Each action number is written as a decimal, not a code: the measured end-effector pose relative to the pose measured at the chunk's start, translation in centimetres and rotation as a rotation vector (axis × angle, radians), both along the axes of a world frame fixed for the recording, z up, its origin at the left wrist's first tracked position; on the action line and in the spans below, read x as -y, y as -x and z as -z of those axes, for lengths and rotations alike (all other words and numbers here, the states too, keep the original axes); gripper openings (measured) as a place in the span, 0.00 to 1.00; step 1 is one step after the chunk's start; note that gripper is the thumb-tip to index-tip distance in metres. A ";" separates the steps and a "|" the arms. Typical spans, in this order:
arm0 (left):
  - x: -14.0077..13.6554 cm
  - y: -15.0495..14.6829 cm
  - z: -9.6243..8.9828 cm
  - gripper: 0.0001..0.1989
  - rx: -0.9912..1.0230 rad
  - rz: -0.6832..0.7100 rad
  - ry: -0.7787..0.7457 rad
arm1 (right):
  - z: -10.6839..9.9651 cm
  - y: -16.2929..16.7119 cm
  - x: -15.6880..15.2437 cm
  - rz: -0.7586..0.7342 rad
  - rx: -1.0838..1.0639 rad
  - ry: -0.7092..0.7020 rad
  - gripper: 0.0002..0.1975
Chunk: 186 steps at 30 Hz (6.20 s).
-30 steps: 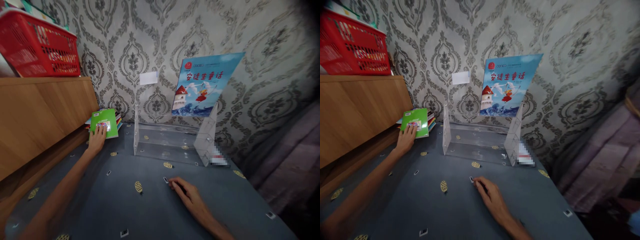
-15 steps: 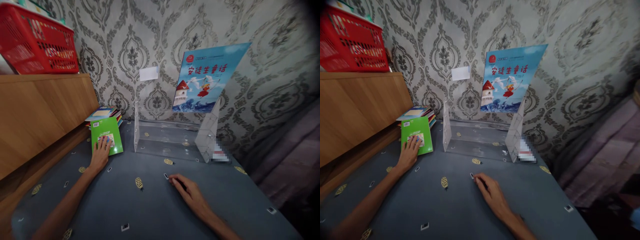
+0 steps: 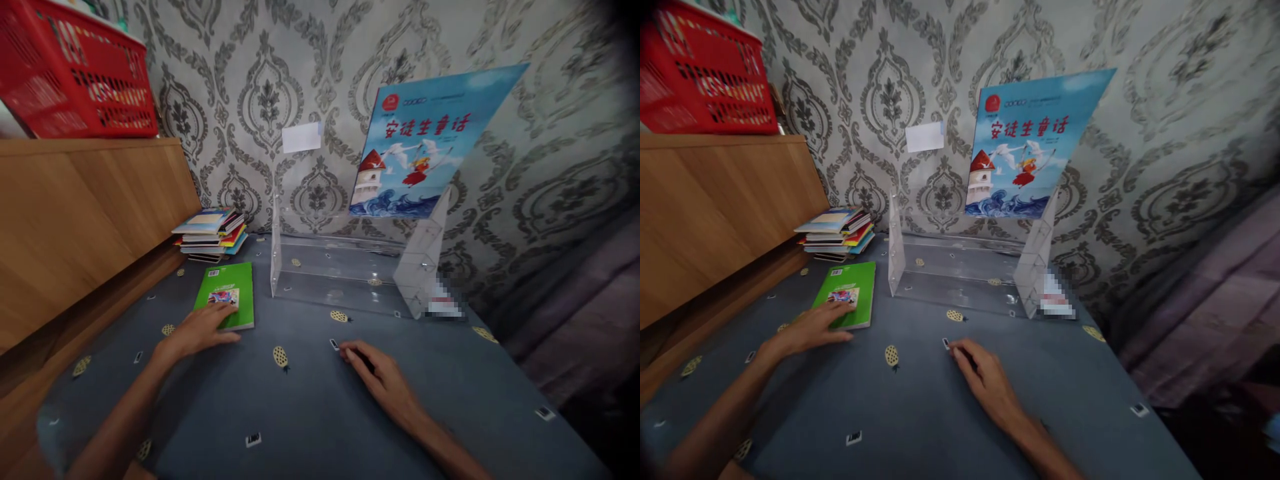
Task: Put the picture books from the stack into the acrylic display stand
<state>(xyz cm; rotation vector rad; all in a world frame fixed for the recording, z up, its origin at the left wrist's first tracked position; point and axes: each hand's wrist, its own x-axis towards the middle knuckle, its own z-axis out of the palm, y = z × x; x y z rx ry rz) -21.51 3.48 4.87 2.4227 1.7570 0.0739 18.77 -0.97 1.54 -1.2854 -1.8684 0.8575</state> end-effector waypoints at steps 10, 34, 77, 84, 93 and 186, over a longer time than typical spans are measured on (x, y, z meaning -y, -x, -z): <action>-12.3 4.3 -0.2 0.23 -0.003 -0.317 -0.194 | -0.2 0.0 0.3 -0.004 0.023 -0.006 0.20; -5.0 3.1 0.1 0.23 -0.208 -0.363 -0.152 | 0.3 -0.1 0.2 -0.002 -0.035 -0.015 0.17; 2.2 -18.4 -2.2 0.15 0.062 0.247 -0.031 | 1.4 -5.8 -2.3 0.206 0.197 -0.239 0.12; 0.7 -24.0 2.0 0.21 0.187 0.525 -0.159 | 1.6 -5.4 -2.3 0.204 0.292 -0.281 0.11; 0.8 -23.3 2.7 0.20 0.169 0.530 -0.237 | 1.6 -5.1 -2.1 0.190 0.394 -0.323 0.11; 0.3 -21.9 1.2 0.16 -0.150 0.436 -0.309 | 0.8 -5.2 -1.6 0.083 0.601 -0.326 0.15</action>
